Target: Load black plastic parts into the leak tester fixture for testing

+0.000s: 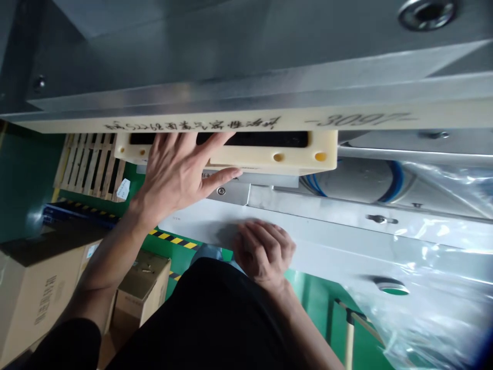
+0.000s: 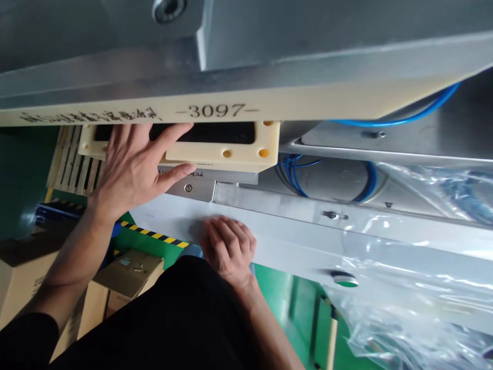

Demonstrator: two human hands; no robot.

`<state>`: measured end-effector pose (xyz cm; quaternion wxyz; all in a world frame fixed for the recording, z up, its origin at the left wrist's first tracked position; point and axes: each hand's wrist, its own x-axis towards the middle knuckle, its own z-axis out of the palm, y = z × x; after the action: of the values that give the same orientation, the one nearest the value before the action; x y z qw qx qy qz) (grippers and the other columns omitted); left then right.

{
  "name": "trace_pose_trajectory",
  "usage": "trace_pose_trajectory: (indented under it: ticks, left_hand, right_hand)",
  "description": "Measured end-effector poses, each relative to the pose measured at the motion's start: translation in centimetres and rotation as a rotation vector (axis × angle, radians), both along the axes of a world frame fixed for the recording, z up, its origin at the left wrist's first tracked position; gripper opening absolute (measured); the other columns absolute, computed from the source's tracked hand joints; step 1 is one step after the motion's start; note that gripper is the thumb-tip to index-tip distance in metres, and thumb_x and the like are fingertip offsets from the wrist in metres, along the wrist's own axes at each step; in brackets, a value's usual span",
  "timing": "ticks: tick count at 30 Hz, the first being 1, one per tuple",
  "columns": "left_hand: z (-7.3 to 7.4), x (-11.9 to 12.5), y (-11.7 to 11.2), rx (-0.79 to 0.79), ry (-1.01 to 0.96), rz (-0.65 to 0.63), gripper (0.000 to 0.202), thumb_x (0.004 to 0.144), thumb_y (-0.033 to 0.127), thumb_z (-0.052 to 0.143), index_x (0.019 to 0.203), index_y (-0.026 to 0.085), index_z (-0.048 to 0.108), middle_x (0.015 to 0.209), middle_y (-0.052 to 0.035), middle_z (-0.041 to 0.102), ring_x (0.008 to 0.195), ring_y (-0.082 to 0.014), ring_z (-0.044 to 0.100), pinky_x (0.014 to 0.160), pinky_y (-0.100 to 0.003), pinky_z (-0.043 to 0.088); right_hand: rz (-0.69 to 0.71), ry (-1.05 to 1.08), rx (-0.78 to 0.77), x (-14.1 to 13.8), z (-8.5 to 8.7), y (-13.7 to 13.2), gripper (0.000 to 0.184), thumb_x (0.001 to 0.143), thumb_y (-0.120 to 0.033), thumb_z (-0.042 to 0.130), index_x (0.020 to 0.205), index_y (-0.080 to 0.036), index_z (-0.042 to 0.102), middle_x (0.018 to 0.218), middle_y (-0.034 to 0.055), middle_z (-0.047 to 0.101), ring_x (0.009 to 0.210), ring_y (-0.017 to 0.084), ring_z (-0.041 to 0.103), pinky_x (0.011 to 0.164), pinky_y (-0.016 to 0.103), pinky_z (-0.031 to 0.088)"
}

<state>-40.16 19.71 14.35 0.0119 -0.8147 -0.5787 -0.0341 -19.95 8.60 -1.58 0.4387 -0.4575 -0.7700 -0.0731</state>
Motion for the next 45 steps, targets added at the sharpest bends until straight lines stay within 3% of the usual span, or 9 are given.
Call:
trace_pose_trajectory:
  ticks: [7, 13, 17, 22, 27, 31, 35, 39, 45]
  left_hand:
    - [-0.2, 0.1, -0.1, -0.006, -0.019, 0.007, 0.074, 0.101, 0.078, 0.038, 0.158, 0.034, 0.05, 0.147, -0.0111, 0.06, 0.152, -0.0436, 0.042, 0.128, -0.062, 0.032]
    - [-0.8, -0.3, 0.2, 0.07, -0.13, -0.056, 0.076, 0.104, 0.076, 0.035, 0.153, 0.022, 0.054, 0.146, -0.0128, 0.053, 0.151, -0.0436, 0.042, 0.126, -0.07, 0.028]
    - [-1.4, -1.1, -1.2, 0.225, -0.195, -0.12, 0.076, 0.099, 0.075, 0.054, 0.146, 0.016, 0.06, 0.147, -0.0177, 0.054, 0.148, -0.0436, 0.043, 0.125, -0.066, 0.032]
    - [-5.7, 0.2, -7.1, 0.584, -0.438, -0.231, 0.05, 0.097, 0.047, 0.071, 0.135, 0.015, 0.066, 0.125, -0.0168, 0.065, 0.12, -0.0319, 0.062, 0.108, -0.048, 0.05]
    - [-10.9, 5.6, -15.0, 0.346, -0.564, -0.243, 0.022, 0.1, 0.021, 0.066, 0.121, 0.017, 0.064, 0.101, -0.0101, 0.069, 0.094, -0.0238, 0.067, 0.089, -0.038, 0.053]
    - [-13.0, 10.8, -18.4, 0.206, -0.568, -0.257, 0.017, 0.102, 0.022, 0.062, 0.119, 0.019, 0.065, 0.107, -0.011, 0.073, 0.099, -0.0249, 0.07, 0.091, -0.04, 0.053]
    - [-13.7, 16.5, -18.5, 0.179, -0.545, -0.337, 0.023, 0.104, 0.023, 0.062, 0.126, 0.019, 0.066, 0.113, -0.0111, 0.076, 0.105, -0.0253, 0.07, 0.095, -0.04, 0.051]
    - [-14.5, 21.9, -18.1, 0.283, -0.47, -0.275, 0.018, 0.103, 0.027, 0.067, 0.119, 0.02, 0.068, 0.1, -0.0066, 0.077, 0.09, -0.0239, 0.068, 0.084, -0.039, 0.046]
    - [-17.0, 24.8, -20.0, 0.498, -0.497, -0.025, 0.016, 0.101, 0.036, 0.07, 0.101, 0.02, 0.068, 0.091, -0.0072, 0.073, 0.082, -0.0235, 0.065, 0.08, -0.038, 0.045]
  right_hand:
    - [-0.009, 0.014, 0.018, -0.3, -0.4, -0.3, 0.032, 0.093, -0.016, 0.077, 0.124, -0.018, 0.069, 0.101, 0.0063, 0.077, 0.1, 0.023, 0.073, 0.097, 0.036, 0.056]
    - [0.013, 0.061, -0.029, -0.3, -0.8, -0.6, 0.035, 0.093, -0.011, 0.076, 0.127, -0.016, 0.069, 0.109, 0.008, 0.076, 0.112, 0.023, 0.069, 0.112, 0.037, 0.049]
    - [0.045, 0.064, -0.035, -0.6, -0.3, -0.9, 0.029, 0.098, -0.014, 0.071, 0.127, -0.015, 0.068, 0.11, 0.0099, 0.076, 0.115, 0.025, 0.069, 0.112, 0.038, 0.048]
    - [0.131, 0.15, -0.112, -0.3, 0.8, -1.4, 0.024, 0.107, -0.02, 0.057, 0.129, -0.015, 0.064, 0.115, 0.0115, 0.075, 0.124, 0.025, 0.065, 0.114, 0.042, 0.049]
    - [0.234, 0.305, -0.206, 3.6, 3.2, -4.2, 0.019, 0.103, -0.017, 0.055, 0.119, -0.019, 0.063, 0.106, 0.0086, 0.073, 0.109, 0.024, 0.068, 0.098, 0.042, 0.058]
    - [0.044, 0.323, -0.146, 10.3, 4.1, -6.9, 0.018, 0.097, -0.01, 0.051, 0.106, -0.021, 0.061, 0.094, 0.0063, 0.068, 0.093, 0.023, 0.067, 0.081, 0.04, 0.056]
    - [-0.33, 0.222, -0.02, 20.2, 3.1, -8.3, 0.019, 0.097, -0.008, 0.048, 0.101, -0.022, 0.061, 0.091, 0.0063, 0.065, 0.086, 0.023, 0.065, 0.079, 0.04, 0.054]
    - [-0.805, 0.201, 0.072, 33.3, 0.9, -9.2, 0.015, 0.099, -0.023, 0.054, 0.104, -0.019, 0.067, 0.095, 0.0096, 0.067, 0.092, 0.027, 0.065, 0.085, 0.044, 0.054]
    - [-1.257, 0.6, -0.167, 55.4, -0.8, -11.4, 0.047, 0.091, -0.045, 0.052, 0.121, -0.011, 0.066, 0.112, 0.0174, 0.064, 0.094, 0.028, 0.065, 0.089, 0.047, 0.056]
